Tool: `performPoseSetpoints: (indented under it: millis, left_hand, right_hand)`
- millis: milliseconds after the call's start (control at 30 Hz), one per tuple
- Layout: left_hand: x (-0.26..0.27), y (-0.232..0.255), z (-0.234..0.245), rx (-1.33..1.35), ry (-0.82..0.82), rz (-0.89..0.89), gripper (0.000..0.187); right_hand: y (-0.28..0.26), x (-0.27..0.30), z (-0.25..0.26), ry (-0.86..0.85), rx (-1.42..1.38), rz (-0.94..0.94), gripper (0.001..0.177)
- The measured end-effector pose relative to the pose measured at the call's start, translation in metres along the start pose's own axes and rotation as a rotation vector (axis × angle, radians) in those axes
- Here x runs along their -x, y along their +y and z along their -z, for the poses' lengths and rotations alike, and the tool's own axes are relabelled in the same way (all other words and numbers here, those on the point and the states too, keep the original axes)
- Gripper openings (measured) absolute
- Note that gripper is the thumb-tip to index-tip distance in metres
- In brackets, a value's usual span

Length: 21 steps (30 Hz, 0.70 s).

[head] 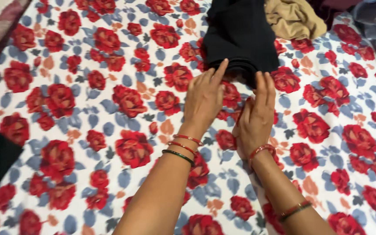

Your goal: The person folds pieces of children's clothing, including a black t-shirt, tan shorts, and orange shorts, by hand on a bed.

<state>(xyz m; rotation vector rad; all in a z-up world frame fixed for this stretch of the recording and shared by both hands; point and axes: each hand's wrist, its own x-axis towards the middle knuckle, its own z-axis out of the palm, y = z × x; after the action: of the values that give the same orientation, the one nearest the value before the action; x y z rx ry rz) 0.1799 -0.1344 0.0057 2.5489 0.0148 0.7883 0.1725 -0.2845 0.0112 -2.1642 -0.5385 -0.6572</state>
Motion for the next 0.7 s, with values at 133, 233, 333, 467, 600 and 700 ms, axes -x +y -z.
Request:
performPoseSetpoints:
  millis: [133, 233, 333, 467, 600, 700]
  left_hand:
    - [-0.005, 0.000, -0.001, 0.024, 0.033, 0.034, 0.057]
    - [-0.004, 0.003, 0.000, 0.063, 0.081, 0.035, 0.050]
    - [-0.006, 0.006, 0.003, 0.079, 0.072, 0.086, 0.041]
    - [-0.002, 0.008, 0.009, 0.209, 0.099, 0.185, 0.038]
    - [0.020, 0.019, 0.019, 0.260, 0.220, 0.254, 0.034]
    - [0.038, 0.031, 0.028, 0.267, 0.267, 0.337, 0.018]
  right_hand:
    - [0.026, -0.028, -0.017, 0.091, 0.073, 0.003, 0.060]
    - [0.038, -0.040, -0.027, -0.048, 0.087, -0.089, 0.045]
    - [0.042, -0.046, -0.027, -0.005, 0.019, -0.159, 0.023]
    - [0.036, -0.039, -0.001, 0.014, -0.118, -0.097, 0.018]
    - [0.021, -0.016, 0.041, -0.074, -0.179, -0.081, 0.019]
    - [0.005, 0.017, 0.074, -0.116, -0.172, 0.034, 0.022]
